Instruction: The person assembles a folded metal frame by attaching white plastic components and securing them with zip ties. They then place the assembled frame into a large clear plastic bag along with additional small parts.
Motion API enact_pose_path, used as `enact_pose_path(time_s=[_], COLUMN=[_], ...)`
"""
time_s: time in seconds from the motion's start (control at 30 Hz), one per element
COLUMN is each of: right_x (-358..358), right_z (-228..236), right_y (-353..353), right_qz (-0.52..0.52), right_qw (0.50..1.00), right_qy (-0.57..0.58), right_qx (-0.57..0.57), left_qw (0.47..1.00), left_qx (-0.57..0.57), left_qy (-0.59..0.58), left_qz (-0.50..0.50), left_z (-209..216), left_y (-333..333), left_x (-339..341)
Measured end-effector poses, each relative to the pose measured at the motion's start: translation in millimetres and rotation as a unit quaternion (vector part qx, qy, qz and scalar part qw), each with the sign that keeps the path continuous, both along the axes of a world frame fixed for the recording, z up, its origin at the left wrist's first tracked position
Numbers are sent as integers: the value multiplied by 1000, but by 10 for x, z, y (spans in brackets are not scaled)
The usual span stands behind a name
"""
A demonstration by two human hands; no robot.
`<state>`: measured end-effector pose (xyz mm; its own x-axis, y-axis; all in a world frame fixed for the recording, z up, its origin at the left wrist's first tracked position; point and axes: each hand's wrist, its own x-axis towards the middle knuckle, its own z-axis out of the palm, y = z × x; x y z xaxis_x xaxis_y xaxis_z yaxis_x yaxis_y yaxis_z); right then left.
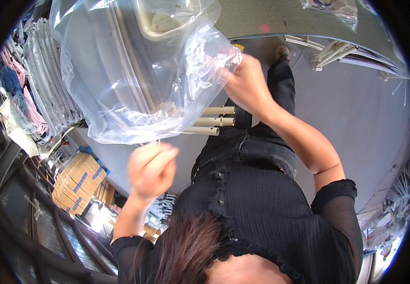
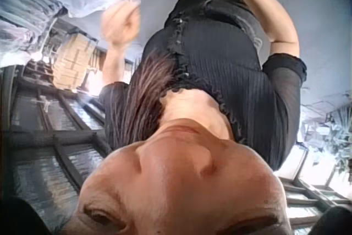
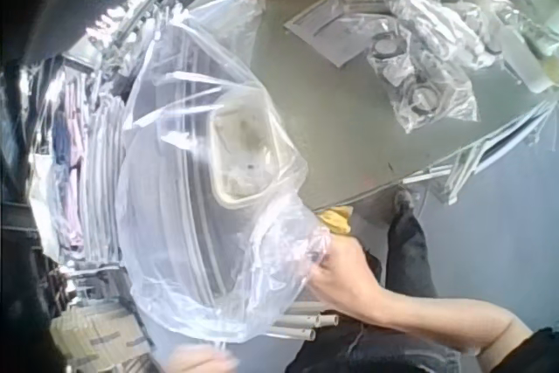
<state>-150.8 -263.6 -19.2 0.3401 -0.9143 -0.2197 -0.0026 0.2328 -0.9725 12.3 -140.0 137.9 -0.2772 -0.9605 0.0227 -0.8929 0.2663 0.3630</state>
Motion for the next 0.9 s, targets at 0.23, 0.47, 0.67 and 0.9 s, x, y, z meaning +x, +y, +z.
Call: enact_pose_path(time_s=[0.23,0.47,0.67,0.9], right_x=[-375,203,5,-283], right_z=[-54,88,161,227], right_y=[-638,-875,-853,-249], right_qz=[15,-40,31,332], right_qw=[929,960,989,928], right_qy=[267,23,-37,-76], right_qx=[-257,-277,-141,-148], left_qw=[904,848,792,702], left_qx=[291,-26,182,217], left_qy=[146,309,368,331], left_qz=[277,429,451,593], left_z=[-482,-120,-619,-1608], left_y=[140,-946,-760,-1473], left_x=[-289,458,81,210])
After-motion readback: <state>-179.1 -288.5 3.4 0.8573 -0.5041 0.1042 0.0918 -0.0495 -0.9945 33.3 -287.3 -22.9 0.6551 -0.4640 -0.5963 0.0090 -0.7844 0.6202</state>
